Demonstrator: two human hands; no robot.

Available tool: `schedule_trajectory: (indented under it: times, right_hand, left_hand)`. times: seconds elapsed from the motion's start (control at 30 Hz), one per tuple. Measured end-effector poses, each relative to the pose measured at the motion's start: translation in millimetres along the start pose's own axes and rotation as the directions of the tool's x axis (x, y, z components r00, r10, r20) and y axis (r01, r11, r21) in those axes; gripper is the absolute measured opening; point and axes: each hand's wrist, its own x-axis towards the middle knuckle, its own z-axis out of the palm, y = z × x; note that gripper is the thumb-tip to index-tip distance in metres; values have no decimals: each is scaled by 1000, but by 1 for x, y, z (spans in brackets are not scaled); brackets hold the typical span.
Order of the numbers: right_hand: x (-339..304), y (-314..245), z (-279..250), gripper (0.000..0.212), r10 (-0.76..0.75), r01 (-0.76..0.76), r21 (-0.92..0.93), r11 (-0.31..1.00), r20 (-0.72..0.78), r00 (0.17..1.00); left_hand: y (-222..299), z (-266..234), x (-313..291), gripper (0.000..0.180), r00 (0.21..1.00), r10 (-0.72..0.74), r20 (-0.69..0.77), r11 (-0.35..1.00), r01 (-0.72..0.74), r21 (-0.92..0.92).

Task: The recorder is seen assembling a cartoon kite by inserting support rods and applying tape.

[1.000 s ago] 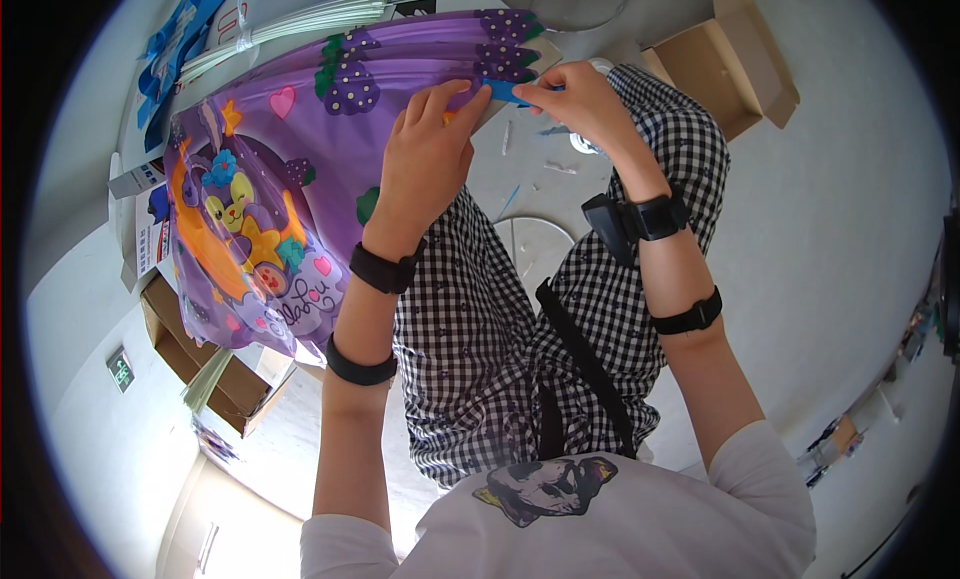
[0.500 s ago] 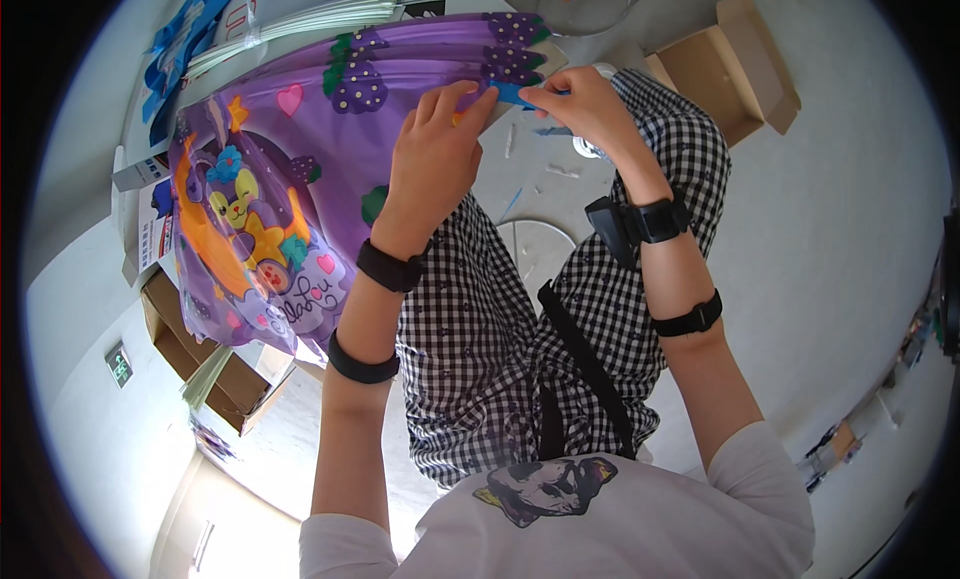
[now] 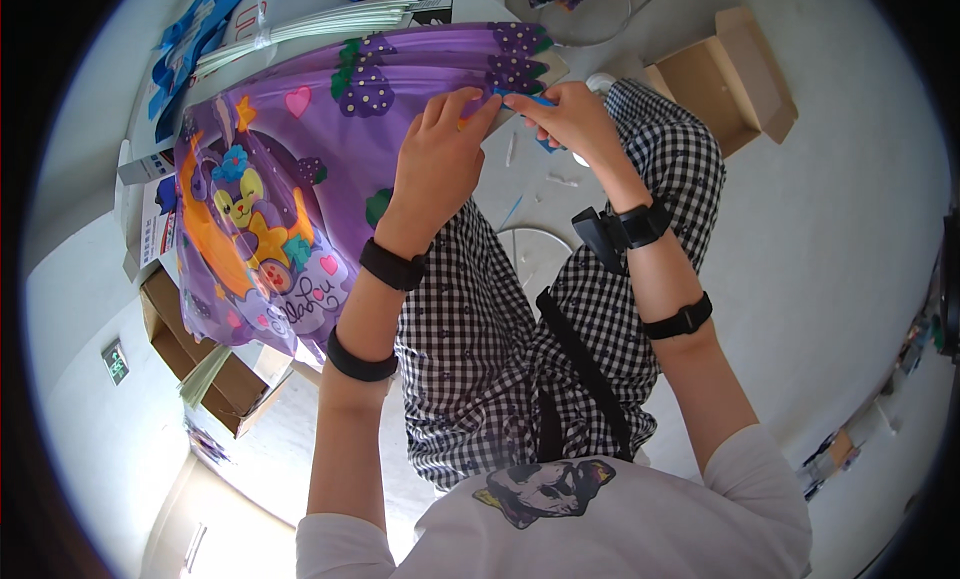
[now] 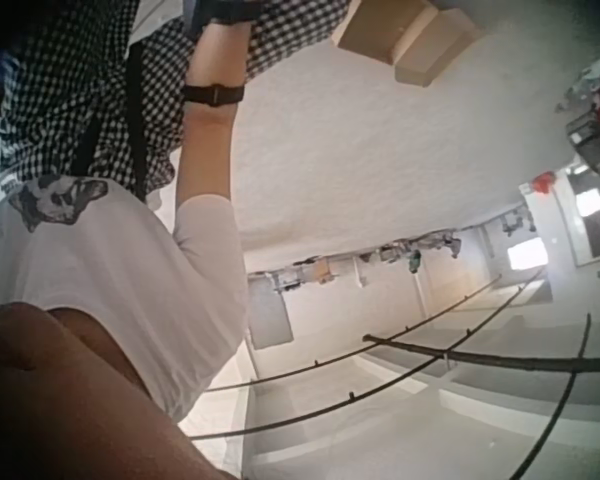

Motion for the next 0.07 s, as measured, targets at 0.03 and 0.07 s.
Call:
schedule_trajectory:
  times: [0.03,0.07]
  right_hand:
    - [2,2,1,54,8,-9,22,1000,13,1000]
    - [3,3,1,53,17,-18,44,999,24,1000]
  left_hand:
    - [0,-1,0,57,1000,3,4,1000,-3,-5]
    - [0,-1,1,58,1000,2,6,1000,-2,-3]
